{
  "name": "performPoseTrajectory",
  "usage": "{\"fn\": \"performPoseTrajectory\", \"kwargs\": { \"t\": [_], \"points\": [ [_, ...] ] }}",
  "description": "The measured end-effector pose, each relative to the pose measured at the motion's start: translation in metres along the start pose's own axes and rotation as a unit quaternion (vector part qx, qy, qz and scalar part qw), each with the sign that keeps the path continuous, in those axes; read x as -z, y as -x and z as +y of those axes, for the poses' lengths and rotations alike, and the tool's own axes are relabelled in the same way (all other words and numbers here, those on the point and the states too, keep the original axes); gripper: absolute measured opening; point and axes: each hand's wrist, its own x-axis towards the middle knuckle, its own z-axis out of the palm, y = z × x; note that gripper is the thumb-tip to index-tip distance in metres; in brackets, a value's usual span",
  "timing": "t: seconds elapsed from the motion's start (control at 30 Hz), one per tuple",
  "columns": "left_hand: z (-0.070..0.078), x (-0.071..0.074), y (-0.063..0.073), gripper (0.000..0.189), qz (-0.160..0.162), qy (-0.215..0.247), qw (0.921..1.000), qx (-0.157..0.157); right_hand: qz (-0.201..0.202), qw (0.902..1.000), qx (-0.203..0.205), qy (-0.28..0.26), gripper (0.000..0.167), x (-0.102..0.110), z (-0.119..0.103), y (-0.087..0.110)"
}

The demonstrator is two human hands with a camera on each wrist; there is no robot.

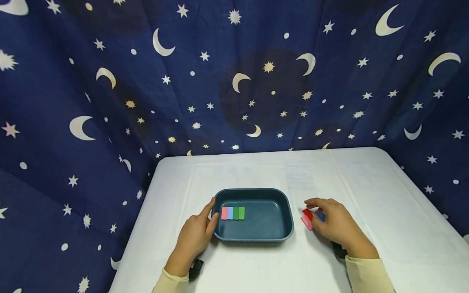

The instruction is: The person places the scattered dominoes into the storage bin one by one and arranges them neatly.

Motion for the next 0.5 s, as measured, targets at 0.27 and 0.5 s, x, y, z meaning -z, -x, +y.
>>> {"fn": "performPoseTrajectory", "kwargs": {
  "t": [0.27, 0.5],
  "points": [
    [-0.0002, -0.0011, -0.0001, 0.054, 0.003, -0.001, 1.0000, -0.004, -0.077, 0.9968, -0.021, -0.005, 0.059, 0.0027, -0.0013, 0.0017],
    [-0.0009, -0.0011, -0.0008, 0.054, 0.000, -0.001, 1.0000, 0.003, -0.103, 0.9945, -0.013, -0.009, 0.058, 0.0020, -0.0036, 0.0014]
  ]
}}
